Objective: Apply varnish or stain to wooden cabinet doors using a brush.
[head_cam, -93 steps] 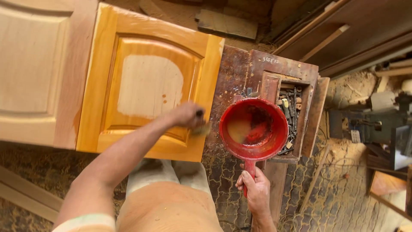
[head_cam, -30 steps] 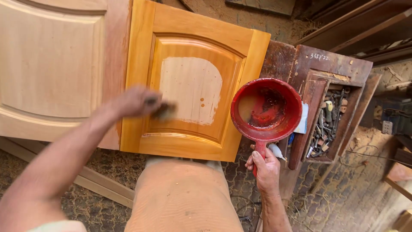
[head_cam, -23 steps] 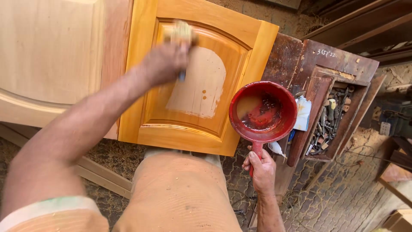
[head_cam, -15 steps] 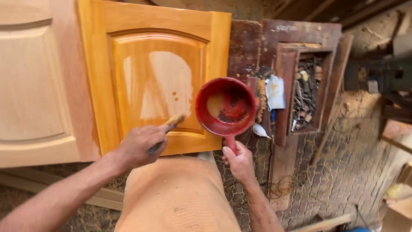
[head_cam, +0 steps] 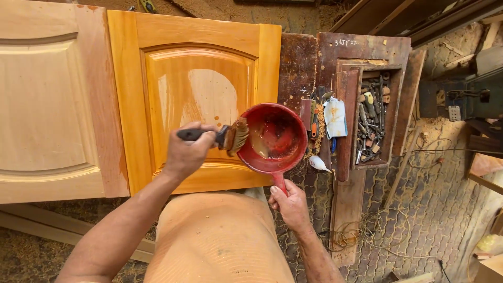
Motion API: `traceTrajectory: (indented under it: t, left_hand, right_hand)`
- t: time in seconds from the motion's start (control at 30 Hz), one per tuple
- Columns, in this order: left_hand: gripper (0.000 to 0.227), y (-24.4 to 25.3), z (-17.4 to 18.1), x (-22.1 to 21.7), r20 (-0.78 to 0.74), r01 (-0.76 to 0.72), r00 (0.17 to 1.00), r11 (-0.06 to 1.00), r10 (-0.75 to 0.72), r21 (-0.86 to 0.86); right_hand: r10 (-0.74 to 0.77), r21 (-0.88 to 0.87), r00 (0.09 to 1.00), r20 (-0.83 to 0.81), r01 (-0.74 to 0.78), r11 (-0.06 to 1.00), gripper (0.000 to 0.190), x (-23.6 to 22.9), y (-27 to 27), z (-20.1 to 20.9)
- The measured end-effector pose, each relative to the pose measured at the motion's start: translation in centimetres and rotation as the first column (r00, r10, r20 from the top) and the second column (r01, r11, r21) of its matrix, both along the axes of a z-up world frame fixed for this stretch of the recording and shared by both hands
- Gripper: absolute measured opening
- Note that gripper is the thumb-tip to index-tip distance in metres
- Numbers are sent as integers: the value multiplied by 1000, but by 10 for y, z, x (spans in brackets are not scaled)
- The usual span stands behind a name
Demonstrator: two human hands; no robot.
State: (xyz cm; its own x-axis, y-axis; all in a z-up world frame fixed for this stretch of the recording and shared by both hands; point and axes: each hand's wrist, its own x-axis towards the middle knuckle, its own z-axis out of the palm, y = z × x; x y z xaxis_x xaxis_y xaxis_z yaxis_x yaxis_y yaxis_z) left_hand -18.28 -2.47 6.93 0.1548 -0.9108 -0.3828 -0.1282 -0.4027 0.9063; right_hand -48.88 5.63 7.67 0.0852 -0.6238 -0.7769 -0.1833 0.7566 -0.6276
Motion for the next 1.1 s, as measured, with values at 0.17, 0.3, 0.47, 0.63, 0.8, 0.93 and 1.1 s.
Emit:
traceTrajectory:
  t: [0.17,0.3,0.47,0.63,0.8,0.93,1.1]
  left_hand:
    - [13,17,-11,53,-278,9,961,996,16,90]
    - [15,0,-24,74,-158,221,968,961,-195,168]
    - [9,-88,-69,84,803,637,581,689,-134,-346]
    - [13,-52,-84,33,871,924,189,382,-453,-2]
    - [22,15,-58,4,598,986,-34,70,-801,150]
    - [15,-60,-83,1,436,920,313,384,-844,82]
    - [15,-141,-77,10,664,803,476,593,-577,-60]
  right_hand:
    - [-183,87,976,121,173,981,25,-1,-2,-5]
    - [-193,50,966,172,187,981,28,0,-7,-2]
    - [-212,-21,968,136,217,976,30,-2,-15,9]
    - [-209,-102,967,144,225,969,29,-16,-14,9]
    - [-246,-116,964,100,256,960,32,-21,-12,11]
    - [-266,-100,958,107,277,956,31,-30,-9,7]
    - [-255,-118,963,87,265,957,32,-37,-10,5]
